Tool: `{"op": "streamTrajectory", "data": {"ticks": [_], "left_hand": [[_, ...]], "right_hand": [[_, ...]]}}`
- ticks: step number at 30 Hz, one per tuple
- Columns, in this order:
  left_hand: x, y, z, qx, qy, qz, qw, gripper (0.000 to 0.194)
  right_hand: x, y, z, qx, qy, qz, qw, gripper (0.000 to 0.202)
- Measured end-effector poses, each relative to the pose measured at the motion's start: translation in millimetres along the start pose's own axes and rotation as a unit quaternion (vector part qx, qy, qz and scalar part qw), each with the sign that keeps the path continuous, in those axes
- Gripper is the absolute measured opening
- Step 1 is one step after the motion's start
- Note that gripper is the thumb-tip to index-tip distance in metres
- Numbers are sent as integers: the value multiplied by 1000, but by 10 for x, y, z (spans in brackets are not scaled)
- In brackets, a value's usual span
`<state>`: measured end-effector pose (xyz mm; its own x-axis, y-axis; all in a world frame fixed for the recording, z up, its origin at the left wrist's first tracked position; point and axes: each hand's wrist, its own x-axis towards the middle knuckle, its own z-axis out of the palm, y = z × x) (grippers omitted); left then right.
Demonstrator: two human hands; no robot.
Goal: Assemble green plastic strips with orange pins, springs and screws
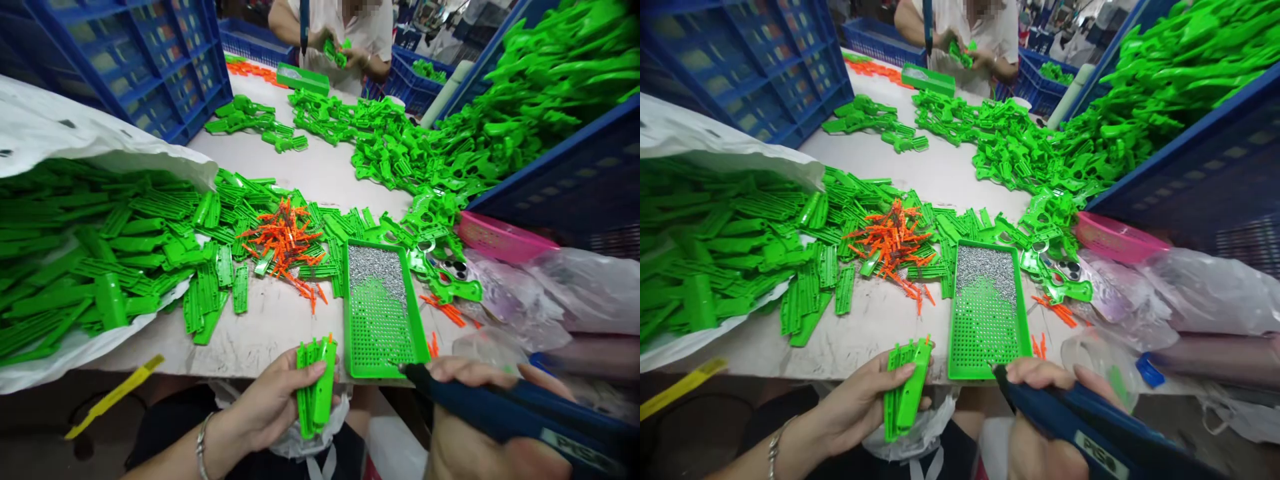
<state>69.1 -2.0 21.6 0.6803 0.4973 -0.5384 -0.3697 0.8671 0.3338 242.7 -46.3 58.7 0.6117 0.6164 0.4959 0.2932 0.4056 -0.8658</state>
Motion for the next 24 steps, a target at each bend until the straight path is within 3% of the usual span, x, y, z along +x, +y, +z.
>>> {"op": "streamTrajectory", "data": {"ticks": [3, 9, 20, 24], "left_hand": [[22, -58, 14, 7, -6, -14, 1000, 11], [27, -120, 11, 7, 12, -22, 1000, 14], [42, -103, 33, 13, 18, -32, 999, 20], [27, -103, 61, 38, 25, -31, 999, 24]], "right_hand": [[105, 154, 138, 52, 30, -33, 998, 48], [127, 320, 240, 29, 69, -28, 997, 51], [150, 359, 249, 51, 26, -20, 998, 50], [105, 219, 205, 35, 26, -31, 999, 45]]}}
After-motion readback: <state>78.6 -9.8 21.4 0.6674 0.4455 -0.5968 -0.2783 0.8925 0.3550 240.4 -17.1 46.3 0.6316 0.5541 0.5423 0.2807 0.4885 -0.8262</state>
